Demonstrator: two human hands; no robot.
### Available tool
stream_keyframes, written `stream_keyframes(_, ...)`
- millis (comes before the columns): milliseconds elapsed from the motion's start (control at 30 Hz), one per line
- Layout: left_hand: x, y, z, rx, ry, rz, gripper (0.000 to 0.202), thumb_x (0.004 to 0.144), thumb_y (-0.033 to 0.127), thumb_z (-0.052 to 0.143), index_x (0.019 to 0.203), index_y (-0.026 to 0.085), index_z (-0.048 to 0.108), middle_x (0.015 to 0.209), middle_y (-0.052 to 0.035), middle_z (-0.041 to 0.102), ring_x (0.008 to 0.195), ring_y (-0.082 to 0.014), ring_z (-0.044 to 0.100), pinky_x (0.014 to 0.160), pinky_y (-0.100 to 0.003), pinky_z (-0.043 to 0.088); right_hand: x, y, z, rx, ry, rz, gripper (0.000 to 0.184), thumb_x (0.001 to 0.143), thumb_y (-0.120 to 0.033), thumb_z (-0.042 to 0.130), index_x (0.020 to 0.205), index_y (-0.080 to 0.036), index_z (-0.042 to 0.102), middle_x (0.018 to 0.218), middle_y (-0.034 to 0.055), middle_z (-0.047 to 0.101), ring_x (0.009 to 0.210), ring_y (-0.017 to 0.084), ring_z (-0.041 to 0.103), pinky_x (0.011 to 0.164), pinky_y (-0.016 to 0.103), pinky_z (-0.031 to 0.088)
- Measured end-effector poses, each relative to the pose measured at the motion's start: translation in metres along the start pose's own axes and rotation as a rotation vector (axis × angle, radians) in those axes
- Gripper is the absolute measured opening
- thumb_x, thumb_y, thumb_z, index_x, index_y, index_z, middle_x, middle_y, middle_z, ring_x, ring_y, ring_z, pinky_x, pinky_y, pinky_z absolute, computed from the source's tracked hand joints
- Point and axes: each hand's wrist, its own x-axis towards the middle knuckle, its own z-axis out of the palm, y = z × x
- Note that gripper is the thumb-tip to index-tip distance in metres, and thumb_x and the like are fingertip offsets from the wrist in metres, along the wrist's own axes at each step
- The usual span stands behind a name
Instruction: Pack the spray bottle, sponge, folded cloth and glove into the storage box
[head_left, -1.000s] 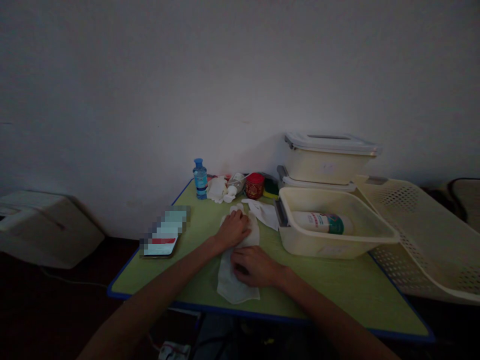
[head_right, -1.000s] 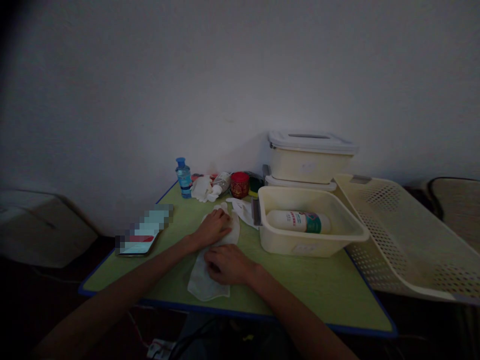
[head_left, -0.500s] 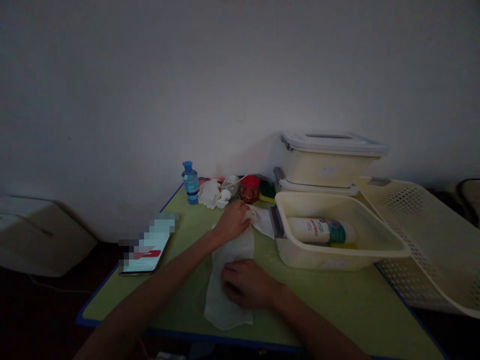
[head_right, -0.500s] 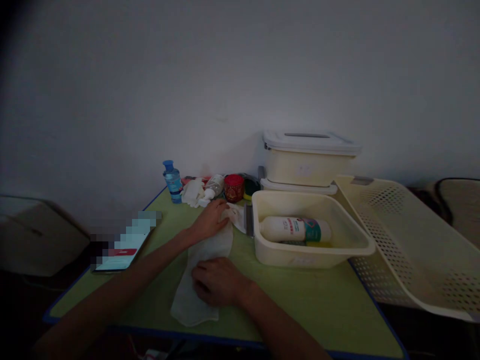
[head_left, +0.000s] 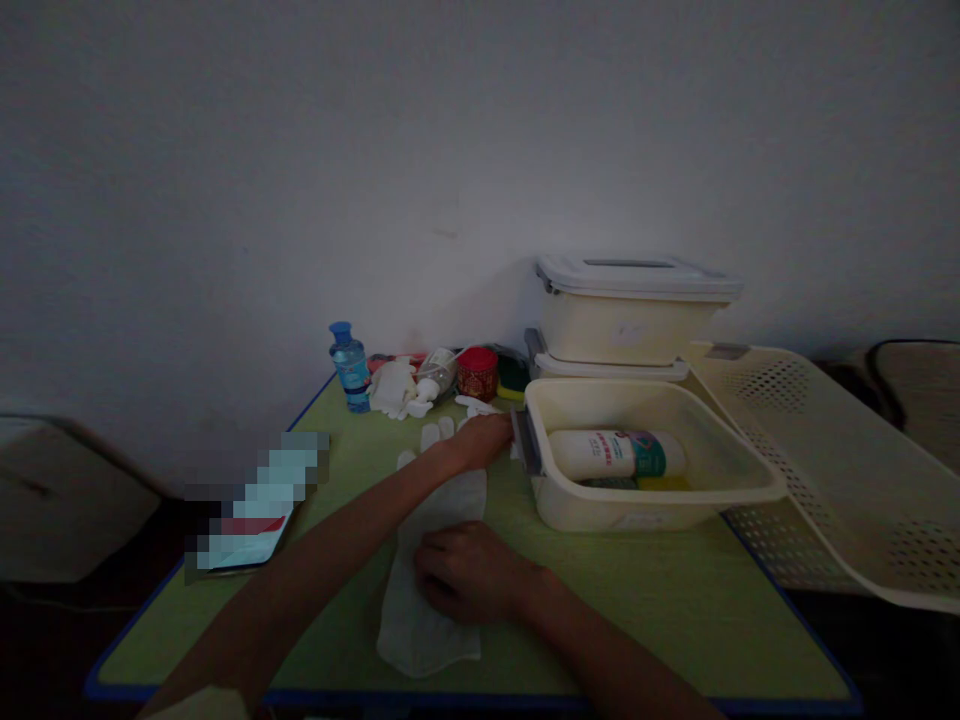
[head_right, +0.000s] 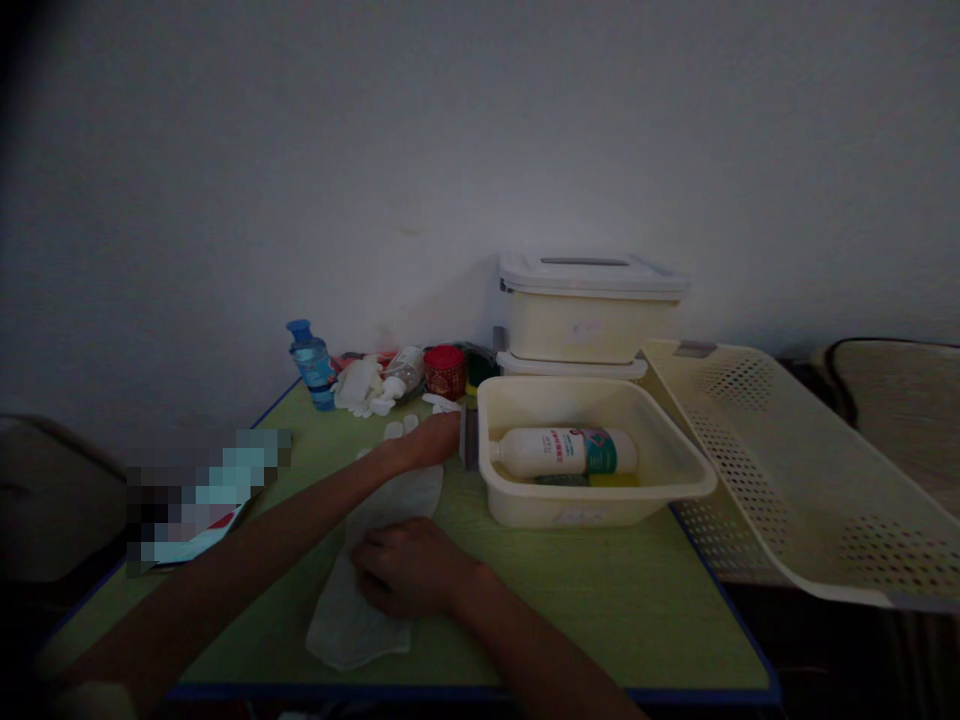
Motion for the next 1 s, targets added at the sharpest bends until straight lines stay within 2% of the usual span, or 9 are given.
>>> stream_keyframes(100, 0.003, 0.007, -0.006, 0.078, 0.039, 0.01, 0.018, 0.071, 0.002, 0.045, 0.074, 0.013, 0.06, 0.083, -0.01, 0.062, 0.084, -0.0266, 0.059, 0.083, -0.044, 0.041, 0.0, 0.0, 0.0, 0.013, -0.004, -0.001, 0.012, 0.082, -0.023, 0.045, 0.08, -0.017, 0.055, 0.078, 0.0019, 0.062, 0.065, 0.012, 0.055, 0.053, 0.024, 0.032)
stream_keyframes(233, 0.006, 0.016, -0.01, 0.083, 0.126, 0.024, 0.022, 0.068, 0.0, 0.043, 0.073, 0.015, 0.058, 0.087, -0.0072, 0.059, 0.087, -0.0225, 0.056, 0.083, -0.038, 0.04, 0.0, 0.001, 0.0, 0.025, -0.016, -0.002, 0.012, 0.082, -0.023, 0.045, 0.082, -0.016, 0.055, 0.08, 0.0027, 0.062, 0.066, 0.012, 0.055, 0.054, 0.023, 0.033)
stream_keyframes(333, 0.012, 0.018, -0.012, 0.024, 0.216, 0.021, 0.019, 0.066, -0.001, 0.045, 0.067, 0.016, 0.054, 0.079, -0.0031, 0.057, 0.082, -0.018, 0.054, 0.079, -0.031, 0.04, 0.0, 0.002, -0.001, 0.032, -0.025, -0.007, 0.012, 0.082, -0.022, 0.045, 0.082, -0.016, 0.055, 0.08, 0.003, 0.062, 0.066, 0.012, 0.055, 0.054, 0.023, 0.032)
stream_keyframes(433, 0.026, 0.02, -0.02, -0.074, 0.348, -0.019, 0.012, 0.071, 0.007, 0.049, 0.063, 0.016, 0.047, 0.065, 0.0011, 0.05, 0.068, -0.0139, 0.05, 0.07, -0.027, 0.041, 0.0, 0.001, -0.001, 0.032, -0.017, -0.004, 0.012, 0.082, -0.022, 0.044, 0.081, -0.017, 0.055, 0.081, 0.0024, 0.062, 0.066, 0.012, 0.055, 0.053, 0.023, 0.032)
stream_keyframes(533, 0.036, 0.025, -0.036, -0.188, 0.494, -0.078, 0.012, 0.077, 0.015, 0.046, 0.066, 0.017, 0.042, 0.06, 0.0042, 0.044, 0.059, -0.0105, 0.046, 0.059, -0.022, 0.039, 0.0, 0.001, -0.002, 0.024, -0.014, 0.003, 0.012, 0.082, -0.023, 0.044, 0.082, -0.017, 0.055, 0.081, 0.0021, 0.063, 0.066, 0.012, 0.055, 0.052, 0.023, 0.031)
stream_keyframes(633, 0.03, 0.032, -0.057, -0.383, 0.563, -0.11, 0.011, 0.079, 0.016, 0.044, 0.068, 0.018, 0.039, 0.058, 0.006, 0.042, 0.051, -0.0076, 0.043, 0.051, -0.018, 0.035, -0.001, 0.001, -0.004, 0.014, -0.026, 0.01, 0.012, 0.083, -0.024, 0.045, 0.083, -0.017, 0.055, 0.081, 0.0023, 0.062, 0.067, 0.013, 0.055, 0.053, 0.023, 0.032)
stream_keyframes(733, 0.006, 0.039, -0.075, -0.83, 0.539, -0.1, 0.013, 0.074, 0.019, 0.054, 0.068, 0.017, 0.042, 0.06, 0.0057, 0.048, 0.05, -0.0063, 0.046, 0.051, -0.017, 0.036, 0.0, 0.002, -0.005, 0.01, -0.005, 0.017, 0.013, 0.084, -0.026, 0.045, 0.082, -0.017, 0.054, 0.08, 0.0021, 0.061, 0.069, 0.013, 0.055, 0.055, 0.023, 0.035)
stream_keyframes(833, -0.025, 0.04, -0.089, -1.031, 0.488, -0.115, 0.014, 0.069, 0.021, 0.062, 0.069, 0.016, 0.048, 0.066, 0.0031, 0.055, 0.06, -0.0088, 0.054, 0.057, -0.019, 0.042, -0.001, 0.003, -0.003, 0.005, 0.141, 0.081, 0.013, 0.086, -0.025, 0.043, 0.081, -0.017, 0.052, 0.08, 0.0032, 0.058, 0.072, 0.014, 0.053, 0.06, 0.024, 0.038)
stream_keyframes(1000, -0.068, 0.029, -0.096, -1.091, 0.506, -0.238, 0.008, 0.07, 0.02, 0.062, 0.075, 0.016, 0.057, 0.069, -0.0004, 0.063, 0.071, -0.0153, 0.061, 0.061, -0.023, 0.048, -0.002, 0.003, 0.0, 0.161, 0.667, 0.264, 0.009, 0.085, -0.018, 0.037, 0.081, -0.019, 0.045, 0.082, 0.0051, 0.052, 0.077, 0.015, 0.05, 0.068, 0.026, 0.041)
